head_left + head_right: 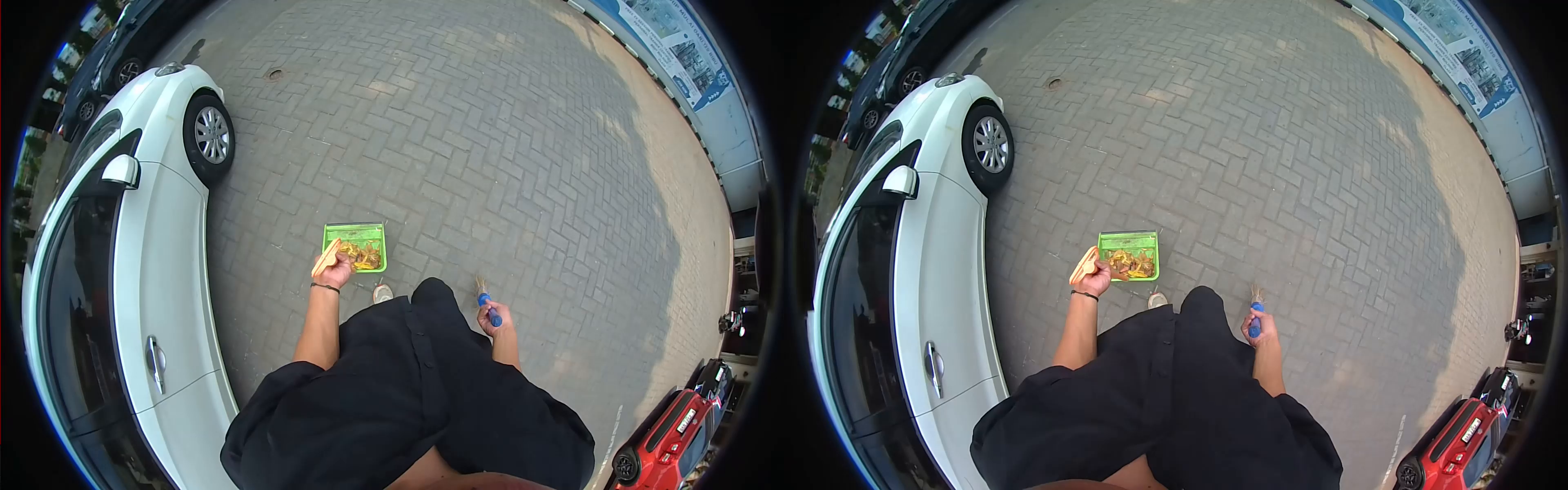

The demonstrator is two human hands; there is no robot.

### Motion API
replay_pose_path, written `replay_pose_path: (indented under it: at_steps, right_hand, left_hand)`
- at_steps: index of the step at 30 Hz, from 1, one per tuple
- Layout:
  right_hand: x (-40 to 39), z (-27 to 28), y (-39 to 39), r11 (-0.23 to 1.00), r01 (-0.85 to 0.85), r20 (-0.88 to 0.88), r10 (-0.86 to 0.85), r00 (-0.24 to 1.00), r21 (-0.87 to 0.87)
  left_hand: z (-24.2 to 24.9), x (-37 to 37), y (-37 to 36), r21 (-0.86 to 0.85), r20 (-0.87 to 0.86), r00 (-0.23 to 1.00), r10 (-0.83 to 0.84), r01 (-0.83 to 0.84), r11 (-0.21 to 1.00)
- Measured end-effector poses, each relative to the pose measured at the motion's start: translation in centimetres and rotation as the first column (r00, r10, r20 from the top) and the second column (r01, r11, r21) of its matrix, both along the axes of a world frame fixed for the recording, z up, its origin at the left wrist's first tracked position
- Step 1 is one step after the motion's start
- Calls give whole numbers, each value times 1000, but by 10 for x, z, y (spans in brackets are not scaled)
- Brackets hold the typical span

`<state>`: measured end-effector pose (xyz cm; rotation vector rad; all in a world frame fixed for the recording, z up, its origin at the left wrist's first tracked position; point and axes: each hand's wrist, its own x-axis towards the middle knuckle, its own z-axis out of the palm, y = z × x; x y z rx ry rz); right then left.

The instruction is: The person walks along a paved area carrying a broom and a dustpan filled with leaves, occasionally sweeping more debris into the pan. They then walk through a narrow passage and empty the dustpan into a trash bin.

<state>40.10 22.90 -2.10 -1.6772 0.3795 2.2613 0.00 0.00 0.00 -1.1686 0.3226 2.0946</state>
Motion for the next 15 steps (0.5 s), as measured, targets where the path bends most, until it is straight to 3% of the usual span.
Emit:
replay_pose_path:
  at_steps: [2,3,5,6,9,11,14,15]
  right_hand:
    - [29,-39,-8,989,108,6,-108,994,-102]
    - [-22,-55,31,982,125,16,-124,992,-145]
    - [-37,-71,63,973,129,33,-125,992,-193]
    - [-61,-73,82,924,246,30,-248,968,-293]
    - [-122,-87,154,939,307,198,-275,941,-156]
    - [-183,-90,218,953,257,208,-223,953,-158]
    - [-304,-88,305,988,142,250,-121,961,-69]
    - [-340,-91,332,990,125,171,-111,979,-72]
  left_hand:
    - [-2,0,0,11,26,1000,-2,2,1000]
    - [-4,-65,45,-11,34,999,2,-2,1000]
    - [-4,-99,69,-20,49,998,41,-40,999]
    - [-1,-124,79,-3,61,996,58,-58,998]
    - [-19,-183,110,27,9,997,75,-75,997]
    - [-26,-229,139,43,31,994,109,-110,993]
    - [6,-296,184,69,0,985,173,-173,983]
    - [15,-317,196,68,2,983,183,-182,981]
